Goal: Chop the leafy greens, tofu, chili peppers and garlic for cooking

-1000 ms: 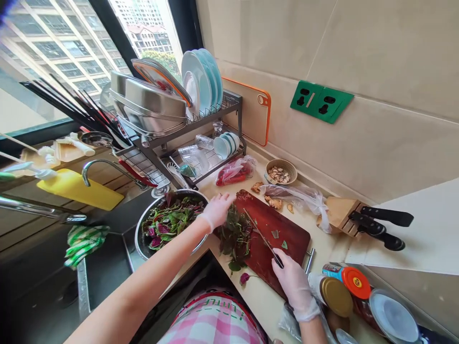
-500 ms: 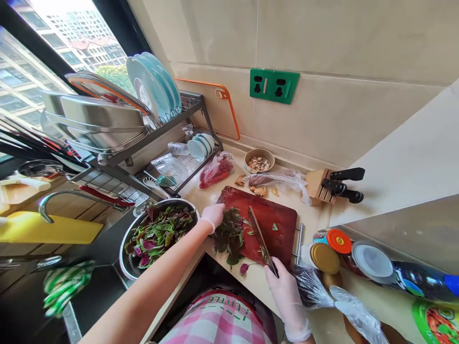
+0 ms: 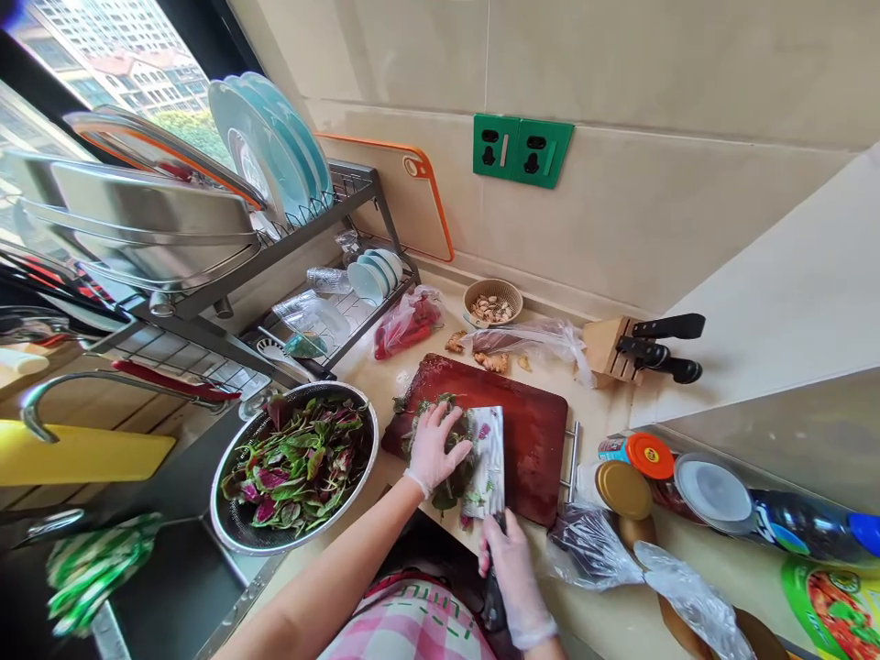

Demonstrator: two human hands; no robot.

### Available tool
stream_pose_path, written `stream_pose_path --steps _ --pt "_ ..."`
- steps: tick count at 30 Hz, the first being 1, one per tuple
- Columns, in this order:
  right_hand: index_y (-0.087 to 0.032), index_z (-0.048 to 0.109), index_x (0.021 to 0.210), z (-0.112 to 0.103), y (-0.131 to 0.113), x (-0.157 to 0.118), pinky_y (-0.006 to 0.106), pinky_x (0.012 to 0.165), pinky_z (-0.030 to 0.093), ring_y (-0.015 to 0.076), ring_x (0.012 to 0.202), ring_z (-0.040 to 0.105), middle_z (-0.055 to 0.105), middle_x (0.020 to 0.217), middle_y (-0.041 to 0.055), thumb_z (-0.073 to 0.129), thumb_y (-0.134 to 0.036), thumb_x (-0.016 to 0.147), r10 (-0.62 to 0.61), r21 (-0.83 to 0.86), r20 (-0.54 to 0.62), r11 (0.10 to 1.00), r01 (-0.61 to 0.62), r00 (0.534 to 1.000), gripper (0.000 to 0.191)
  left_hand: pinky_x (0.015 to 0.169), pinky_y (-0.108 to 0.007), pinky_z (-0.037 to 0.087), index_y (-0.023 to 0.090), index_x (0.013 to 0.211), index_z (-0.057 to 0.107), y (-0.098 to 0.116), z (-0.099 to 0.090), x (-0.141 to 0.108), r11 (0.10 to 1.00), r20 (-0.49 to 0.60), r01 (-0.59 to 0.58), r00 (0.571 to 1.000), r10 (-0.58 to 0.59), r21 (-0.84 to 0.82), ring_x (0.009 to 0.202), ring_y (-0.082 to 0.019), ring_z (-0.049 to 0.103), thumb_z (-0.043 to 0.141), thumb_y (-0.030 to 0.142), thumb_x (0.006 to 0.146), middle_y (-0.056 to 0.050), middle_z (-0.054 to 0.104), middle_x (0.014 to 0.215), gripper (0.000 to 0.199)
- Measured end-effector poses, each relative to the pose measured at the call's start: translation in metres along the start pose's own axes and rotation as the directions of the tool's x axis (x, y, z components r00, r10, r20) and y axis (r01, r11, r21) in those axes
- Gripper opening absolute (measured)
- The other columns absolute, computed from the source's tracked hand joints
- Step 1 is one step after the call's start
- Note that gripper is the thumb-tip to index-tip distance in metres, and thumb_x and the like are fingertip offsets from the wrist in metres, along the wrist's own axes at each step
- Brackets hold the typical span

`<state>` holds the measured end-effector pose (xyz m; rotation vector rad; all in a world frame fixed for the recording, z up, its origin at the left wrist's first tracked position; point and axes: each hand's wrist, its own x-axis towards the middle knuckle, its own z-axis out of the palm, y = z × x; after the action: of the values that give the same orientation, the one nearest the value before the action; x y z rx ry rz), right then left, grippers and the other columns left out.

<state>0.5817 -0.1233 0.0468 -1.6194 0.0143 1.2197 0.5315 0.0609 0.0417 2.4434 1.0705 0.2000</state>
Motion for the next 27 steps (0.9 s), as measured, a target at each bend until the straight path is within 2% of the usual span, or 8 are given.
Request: stream_pose_path --steps 4,8,11,16,19,21,24,27 --pt "-0.022 0.039 0.072 0.040 -0.015 0.019 0.017 0.033 0.032 0.0051 0.034 0.037 0.045 0.049 -0.0111 0.055 -0.048 0.069 -0.032 -0.003 0.081 0.999 0.032 0.996 0.030 0.109 -0.047 0.024 0.025 0.131 0.046 0.014 0.008 0.008 0.997 -0.031 0.009 0.999 -0.012 -0.076 0.131 -0.030 0.029 0.054 0.050 0.077 -0.008 0.037 0.142 0.060" --pt "-0.023 0.036 0.073 0.045 -0.030 0.023 0.016 0.032 0.030 0.0043 0.033 0.035 0.045 0.049 -0.0117 0.056 -0.046 0.070 -0.065 -0.005 0.109 0.998 0.066 0.992 0.030 0.109 -0.044 0.026 0.023 0.126 0.052 0.031 0.001 0.020 0.987 -0.104 0.024 0.994 -0.041 -0.161 0.129 -0.027 0.034 0.052 0.039 0.081 -0.009 0.044 0.137 0.048" --pt "-0.023 0.038 0.076 0.040 -0.048 0.009 0.016 0.034 0.030 0.0040 0.034 0.037 0.045 0.051 -0.0112 0.057 -0.046 0.072 -0.160 -0.003 0.148 0.987 0.162 0.976 0.030 0.109 -0.046 0.026 0.024 0.126 0.052 0.049 -0.029 0.021 0.979 -0.232 -0.061 0.973 0.015 -0.193 0.129 -0.028 0.033 0.053 0.040 0.080 -0.008 0.044 0.136 0.049" --pt "-0.023 0.041 0.078 0.061 -0.084 -0.018 0.018 0.036 0.032 0.0049 0.037 0.040 0.047 0.052 -0.0100 0.060 -0.050 0.072 -0.246 -0.001 0.286 0.966 0.257 0.926 0.034 0.110 -0.045 0.026 0.026 0.127 0.050 0.056 -0.111 0.008 0.982 -0.480 -0.132 0.875 0.053 -0.133 0.130 -0.026 0.031 0.052 0.040 0.081 -0.006 0.043 0.137 0.049" --pt "-0.022 0.043 0.080 0.099 -0.091 -0.030 0.018 0.035 0.031 0.0048 0.036 0.040 0.048 0.052 -0.0097 0.060 -0.051 0.071 -0.254 -0.027 0.440 0.955 0.296 0.861 0.035 0.111 -0.044 0.026 0.027 0.126 0.051 0.030 -0.153 -0.012 0.996 -0.567 -0.050 0.823 -0.004 -0.079 0.131 -0.025 0.031 0.050 0.036 0.083 -0.004 0.045 0.136 0.044" --pt "-0.022 0.043 0.082 0.129 -0.086 -0.036 0.017 0.034 0.031 0.0043 0.034 0.039 0.047 0.052 -0.0104 0.059 -0.052 0.071 -0.230 -0.032 0.535 0.956 0.292 0.813 0.036 0.111 -0.042 0.025 0.027 0.124 0.053 0.001 -0.168 -0.029 0.997 -0.594 0.044 0.801 -0.074 -0.064 0.130 -0.023 0.032 0.049 0.035 0.084 -0.004 0.046 0.134 0.041" --pt "-0.022 0.040 0.079 0.169 -0.074 -0.037 0.015 0.033 0.030 0.0033 0.033 0.038 0.046 0.052 -0.0109 0.057 -0.050 0.070 -0.143 -0.064 0.632 0.970 0.235 0.762 0.034 0.111 -0.037 0.025 0.026 0.120 0.056 -0.055 -0.173 -0.051 0.971 -0.584 0.230 0.779 -0.228 -0.072 0.127 -0.021 0.037 0.046 0.033 0.086 -0.003 0.048 0.133 0.036" --pt "-0.022 0.037 0.076 0.186 -0.069 -0.029 0.015 0.031 0.031 0.0033 0.031 0.036 0.045 0.049 -0.0118 0.058 -0.049 0.068 -0.041 -0.135 0.615 0.978 0.156 0.787 0.035 0.106 -0.031 0.031 0.022 0.122 0.055 -0.107 -0.161 -0.060 0.885 -0.462 0.460 0.772 -0.437 -0.067 0.121 -0.019 0.045 0.043 0.032 0.087 -0.007 0.051 0.130 0.038"
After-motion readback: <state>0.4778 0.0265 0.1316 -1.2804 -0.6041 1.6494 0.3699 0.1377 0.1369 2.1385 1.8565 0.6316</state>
